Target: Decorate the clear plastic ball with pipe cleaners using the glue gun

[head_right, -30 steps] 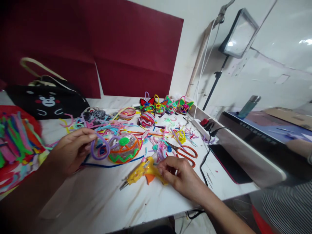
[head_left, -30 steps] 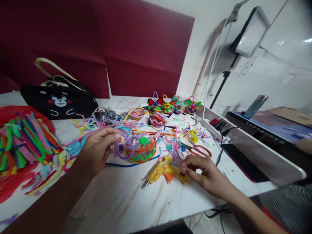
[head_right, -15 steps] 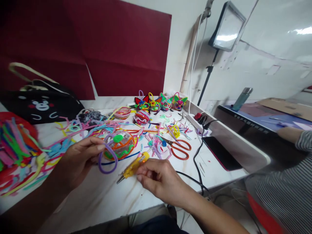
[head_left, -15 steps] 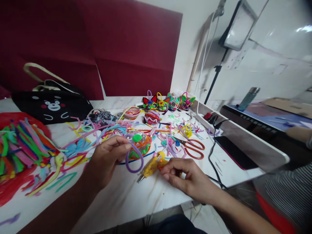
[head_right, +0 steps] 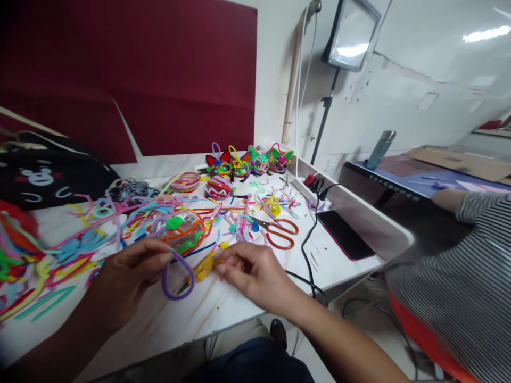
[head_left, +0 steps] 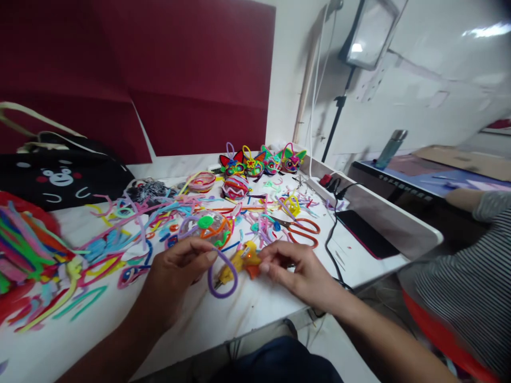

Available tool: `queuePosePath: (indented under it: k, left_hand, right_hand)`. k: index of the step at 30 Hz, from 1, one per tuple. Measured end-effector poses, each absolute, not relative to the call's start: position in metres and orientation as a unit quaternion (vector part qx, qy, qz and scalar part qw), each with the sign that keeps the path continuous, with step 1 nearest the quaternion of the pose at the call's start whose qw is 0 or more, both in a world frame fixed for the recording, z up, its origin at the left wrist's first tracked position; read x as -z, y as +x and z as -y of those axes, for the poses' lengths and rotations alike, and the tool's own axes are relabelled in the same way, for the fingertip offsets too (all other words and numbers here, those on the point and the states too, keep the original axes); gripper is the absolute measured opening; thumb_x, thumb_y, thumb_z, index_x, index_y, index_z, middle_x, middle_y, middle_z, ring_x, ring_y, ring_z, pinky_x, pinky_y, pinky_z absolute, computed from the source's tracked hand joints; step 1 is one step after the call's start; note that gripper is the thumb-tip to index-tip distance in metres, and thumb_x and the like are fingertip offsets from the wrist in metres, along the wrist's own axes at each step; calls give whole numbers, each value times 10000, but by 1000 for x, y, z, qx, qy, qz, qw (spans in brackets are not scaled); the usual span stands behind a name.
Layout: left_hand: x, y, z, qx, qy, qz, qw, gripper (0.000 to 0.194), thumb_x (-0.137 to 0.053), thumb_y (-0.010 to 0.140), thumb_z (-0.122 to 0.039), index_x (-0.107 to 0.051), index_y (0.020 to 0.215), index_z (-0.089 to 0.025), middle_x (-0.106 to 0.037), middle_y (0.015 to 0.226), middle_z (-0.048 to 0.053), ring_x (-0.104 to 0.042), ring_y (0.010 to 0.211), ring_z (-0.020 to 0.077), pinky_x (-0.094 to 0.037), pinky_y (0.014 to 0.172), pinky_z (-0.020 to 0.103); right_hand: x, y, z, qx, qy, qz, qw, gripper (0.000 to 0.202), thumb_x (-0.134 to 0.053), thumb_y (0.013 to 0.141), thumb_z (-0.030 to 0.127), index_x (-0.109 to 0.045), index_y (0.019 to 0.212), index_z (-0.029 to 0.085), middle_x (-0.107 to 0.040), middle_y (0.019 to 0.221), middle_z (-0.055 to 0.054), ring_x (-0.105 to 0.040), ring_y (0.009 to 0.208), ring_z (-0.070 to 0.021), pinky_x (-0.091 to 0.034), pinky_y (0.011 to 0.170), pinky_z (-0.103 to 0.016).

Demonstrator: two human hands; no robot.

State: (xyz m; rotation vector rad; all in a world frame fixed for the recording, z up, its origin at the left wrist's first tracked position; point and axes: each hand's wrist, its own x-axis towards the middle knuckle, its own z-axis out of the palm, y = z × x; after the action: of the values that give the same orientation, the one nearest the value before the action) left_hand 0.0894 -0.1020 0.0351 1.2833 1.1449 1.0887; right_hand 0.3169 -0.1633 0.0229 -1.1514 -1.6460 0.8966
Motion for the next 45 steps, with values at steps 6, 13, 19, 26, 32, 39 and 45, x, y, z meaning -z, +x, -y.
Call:
queuePosePath:
  k: [6, 13, 19, 26, 32, 39, 45]
  left_hand:
    - [-42, 91, 90, -448, 560, -480, 505, 255, -852, 511, -347, -700, 652, -199, -549, 516, -47, -395, 451, 59, -293, 416, 145]
    - [-48, 97, 76, -459, 597, -436, 493, 167, -845, 536, -291, -727, 637, -230, -622, 577, -39, -527, 510, 83, -411, 452, 143]
    - [-50, 97, 71, -498, 590, -431, 467, 136, -827, 549, -273, -728, 642, -256, -647, 591, -38, -525, 483, 86, -409, 414, 144]
    - [-37, 90, 72, -473, 604, -440, 466, 103, -815, 570, -308, -736, 634, -292, -692, 666, -5, -635, 593, 163, -523, 497, 216]
    - [-41, 90, 75, -470, 595, -466, 455, 83, -802, 512, -301, -741, 567, -292, -672, 617, -4, -604, 556, 146, -505, 473, 198]
    - [-46, 94, 76, -478, 568, -488, 458, 75, -777, 440, -301, -729, 492, -273, -670, 603, 19, -593, 535, 160, -498, 447, 222]
    - [-40, 91, 76, -460, 583, -479, 467, 69, -785, 475, -300, -733, 517, -282, -671, 621, 9, -605, 567, 156, -513, 484, 212]
  right_hand:
    - [-11, 375, 159, -134, -570, 745, 319, 153, -547, 929, 207, -681, 969, 146, -702, 871, -71, -624, 728, -157, -451, 638, -258]
    - [0, 399, 141, -46, -584, 770, 253, 195, -530, 937, 152, -688, 1051, 152, -696, 1012, -116, -664, 857, -188, -515, 718, -271]
    - [-5, 412, 120, -14, -608, 768, 201, 230, -540, 945, 133, -720, 1084, 165, -712, 1031, -120, -686, 939, -207, -523, 817, -289]
    - [3, 424, 107, 22, -636, 756, 149, 223, -550, 954, 153, -727, 1087, 178, -695, 965, -97, -661, 867, -188, -492, 737, -259]
    - [7, 424, 96, 47, -645, 756, 100, 267, -511, 1004, 294, -728, 1092, 166, -694, 953, -113, -658, 867, -203, -484, 753, -275]
    - [7, 423, 96, 44, -654, 753, 61, 297, -486, 1019, 354, -704, 1136, 189, -695, 1006, -116, -682, 893, -206, -487, 734, -265]
    - [10, 425, 95, 33, -659, 749, 62, 312, -492, 1014, 381, -692, 1156, 188, -699, 994, -114, -682, 894, -223, -492, 721, -279]
